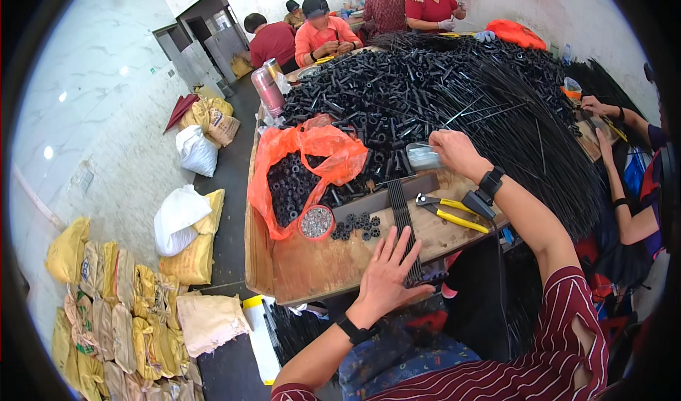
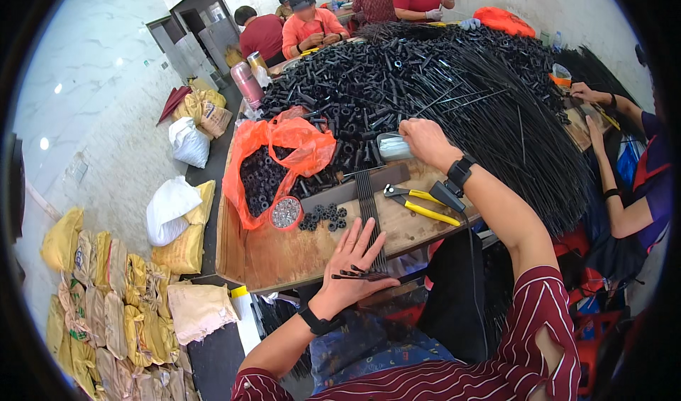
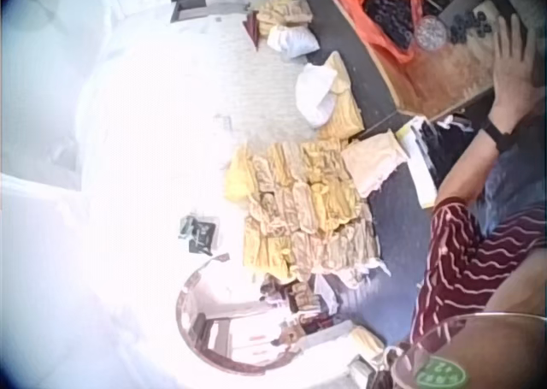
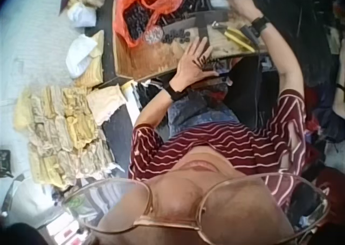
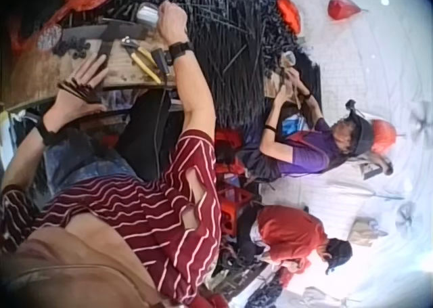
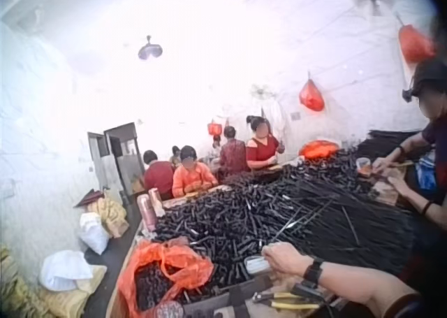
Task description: The person threads small plastic rings onto a bundle of zip ties, trims the ends with shears, and slides the rings down the bundle. This process is repeated with a new set of zip ties.
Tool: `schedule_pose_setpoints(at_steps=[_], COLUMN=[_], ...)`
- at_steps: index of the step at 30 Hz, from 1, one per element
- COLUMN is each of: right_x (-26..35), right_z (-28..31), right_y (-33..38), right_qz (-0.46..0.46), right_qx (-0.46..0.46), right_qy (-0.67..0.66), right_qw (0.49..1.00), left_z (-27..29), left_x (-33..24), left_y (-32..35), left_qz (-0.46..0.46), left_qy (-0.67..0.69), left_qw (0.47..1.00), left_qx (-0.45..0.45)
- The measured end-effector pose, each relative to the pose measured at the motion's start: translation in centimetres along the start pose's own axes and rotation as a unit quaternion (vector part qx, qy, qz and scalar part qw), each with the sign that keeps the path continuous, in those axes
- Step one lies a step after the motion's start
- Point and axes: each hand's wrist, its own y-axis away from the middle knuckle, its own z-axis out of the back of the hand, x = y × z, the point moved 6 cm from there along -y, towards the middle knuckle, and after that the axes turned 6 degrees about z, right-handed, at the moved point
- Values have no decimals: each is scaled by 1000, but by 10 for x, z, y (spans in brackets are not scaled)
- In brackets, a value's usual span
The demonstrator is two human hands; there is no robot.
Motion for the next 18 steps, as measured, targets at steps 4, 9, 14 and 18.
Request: schedule_pose_setpoints(at_steps=[4,9,14,18], right_x=[19,46,48,48], right_z=[11,-2,-10,-14], right_y=[7,12,8,11], right_qz=[23,92,74,73], right_qx=[-50,-14,27,40], right_qy=[-76,-87,-84,-72], right_qw=[996,992,993,994], left_z=[-9,-7,-8,-12], left_x=[2,5,1,-1], left_y=[3,-1,3,6], left_qz=[1,1,8,6], left_qy=[-5,-4,-19,-28], left_qw=[1000,1000,1000,999], left_qx=[17,12,9,20])
